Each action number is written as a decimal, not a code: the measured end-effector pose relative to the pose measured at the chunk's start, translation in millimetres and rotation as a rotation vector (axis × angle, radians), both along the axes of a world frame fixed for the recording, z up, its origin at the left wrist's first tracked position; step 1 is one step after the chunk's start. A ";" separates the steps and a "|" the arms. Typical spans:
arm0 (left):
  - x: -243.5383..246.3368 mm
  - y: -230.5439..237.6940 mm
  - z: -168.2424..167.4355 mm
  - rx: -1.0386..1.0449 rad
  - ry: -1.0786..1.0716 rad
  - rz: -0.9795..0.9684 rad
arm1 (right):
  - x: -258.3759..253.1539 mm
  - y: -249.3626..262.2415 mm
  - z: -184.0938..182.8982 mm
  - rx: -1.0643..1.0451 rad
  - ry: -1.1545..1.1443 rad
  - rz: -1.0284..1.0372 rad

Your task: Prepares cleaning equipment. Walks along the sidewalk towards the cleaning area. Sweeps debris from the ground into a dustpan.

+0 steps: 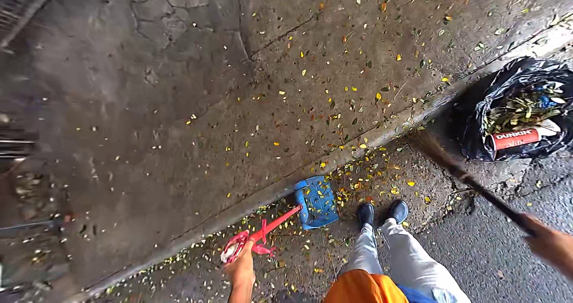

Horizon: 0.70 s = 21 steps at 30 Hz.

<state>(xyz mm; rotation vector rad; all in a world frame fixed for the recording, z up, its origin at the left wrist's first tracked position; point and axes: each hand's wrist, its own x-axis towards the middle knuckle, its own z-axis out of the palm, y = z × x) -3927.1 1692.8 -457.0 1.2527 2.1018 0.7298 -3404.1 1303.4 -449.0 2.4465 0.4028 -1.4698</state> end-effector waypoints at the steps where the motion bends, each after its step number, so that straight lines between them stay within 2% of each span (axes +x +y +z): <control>1: 2.7 -0.1 -0.4 -0.001 0.008 -0.001 | -19.5 18.4 -34.7 -0.031 0.079 0.092; 3: 12.6 -4.9 4.5 -0.014 0.016 0.017 | -57.2 54.4 -84.2 -0.039 0.305 0.219; 5: 18.5 -5.6 5.7 -0.012 0.023 0.013 | -69.8 77.7 -99.6 -0.030 0.470 0.266; 7: 13.0 -5.4 5.1 -0.013 0.030 -0.016 | -60.8 70.7 -83.7 0.007 0.474 0.246; 10: -1.1 -3.9 0.3 -0.007 -0.006 -0.034 | -30.0 18.3 -30.8 0.104 0.369 0.199; 13: -17.3 5.1 -1.5 0.004 -0.050 -0.020 | -41.8 -6.7 22.3 0.155 0.156 0.077; 15: -36.2 12.9 -1.7 -0.013 -0.072 -0.016 | -88.3 20.4 16.0 0.128 0.009 0.052; 17: -57.9 22.5 -3.4 -0.026 -0.106 -0.026 | -157.1 76.0 -22.3 0.018 -0.057 0.122; 19: -85.5 36.2 -6.3 -0.011 -0.151 -0.051 | -223.2 122.9 -65.6 -0.033 0.065 0.247; 21: -139.3 63.0 -10.0 0.016 -0.174 -0.116 | -286.6 144.7 -82.1 -0.021 0.211 0.331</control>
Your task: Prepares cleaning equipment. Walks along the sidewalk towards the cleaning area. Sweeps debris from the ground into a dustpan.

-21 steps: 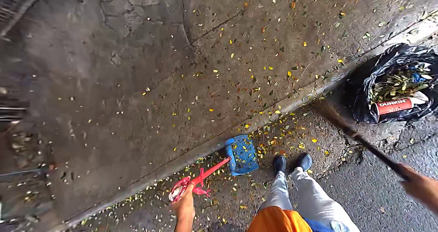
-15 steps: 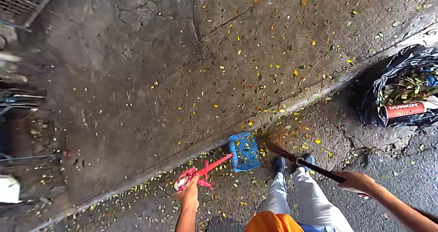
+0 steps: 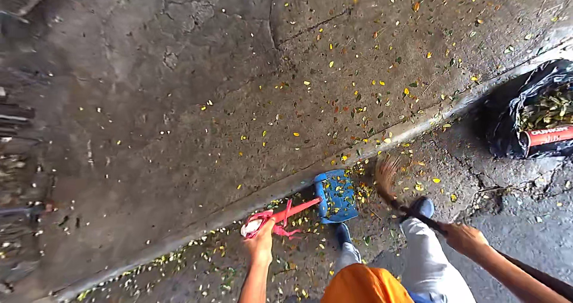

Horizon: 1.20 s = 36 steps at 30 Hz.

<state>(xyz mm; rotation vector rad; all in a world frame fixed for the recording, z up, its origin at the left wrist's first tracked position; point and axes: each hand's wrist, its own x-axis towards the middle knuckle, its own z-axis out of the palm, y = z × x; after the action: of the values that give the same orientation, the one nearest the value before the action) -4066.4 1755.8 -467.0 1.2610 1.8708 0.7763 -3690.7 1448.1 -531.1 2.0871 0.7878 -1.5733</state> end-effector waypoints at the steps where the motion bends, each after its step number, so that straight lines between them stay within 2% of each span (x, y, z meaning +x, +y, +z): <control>1: -32.4 19.8 -2.5 0.008 -0.022 -0.023 | -20.8 2.5 6.4 0.012 0.022 0.002; 4: -128.3 61.4 -1.2 0.002 -0.066 -0.057 | -45.0 -50.2 63.5 0.059 -0.112 -0.148; 7: -191.5 88.6 11.4 0.020 -0.081 -0.095 | -47.4 -125.4 120.5 0.108 -0.242 -0.472; 9: -218.8 103.6 11.6 0.028 -0.091 -0.116 | -56.8 -138.5 139.2 0.075 -0.338 -0.654; 10: -225.4 106.9 10.1 0.032 -0.087 -0.118 | -65.3 -134.1 132.6 0.038 -0.384 -0.668; 12: -217.3 100.5 14.1 0.009 -0.038 -0.092 | -100.0 -117.1 90.0 -0.005 -0.419 -0.596; 15: -187.2 75.4 17.7 -0.041 0.044 0.001 | -188.6 -57.6 29.6 -0.064 -0.154 -0.464; 18: -182.6 65.5 20.5 -0.034 0.086 0.031 | -246.3 -31.0 13.4 -0.058 0.071 -0.383; 20: -187.5 65.8 20.0 -0.031 0.099 0.017 | -244.4 -55.7 37.9 -0.006 0.058 -0.409; 23: -201.9 69.6 0.4 -0.019 0.099 -0.024 | -208.5 -127.1 102.6 0.043 -0.111 -0.521; 25: -204.6 71.9 -7.8 0.000 0.091 -0.041 | -194.7 -151.4 125.9 0.018 -0.221 -0.597; 26: -200.3 69.8 -5.3 -0.008 0.093 -0.036 | -195.5 -149.2 120.3 -0.009 -0.264 -0.599; 28: -192.3 65.8 -1.5 -0.014 0.107 -0.029 | -207.6 -123.1 77.5 -0.056 -0.248 -0.562; 30: -187.0 60.9 -3.9 0.005 0.105 -0.026 | -229.9 -82.2 21.2 -0.071 -0.088 -0.469; 32: -182.6 53.7 -3.9 0.024 0.099 -0.011 | -256.2 -42.7 -12.4 -0.058 0.056 -0.347; 34: -178.9 50.9 -2.1 0.037 0.094 -0.016 | -265.6 -26.0 -16.5 -0.014 0.132 -0.263; 36: -179.9 49.0 -3.1 0.039 0.100 -0.027 | -253.1 -50.1 1.8 0.017 0.132 -0.293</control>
<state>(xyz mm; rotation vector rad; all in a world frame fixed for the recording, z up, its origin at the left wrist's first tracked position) -4246.3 1804.9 -470.1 1.3695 1.9220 0.7502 -3943.8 1397.9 -529.3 2.2086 0.5572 -1.8781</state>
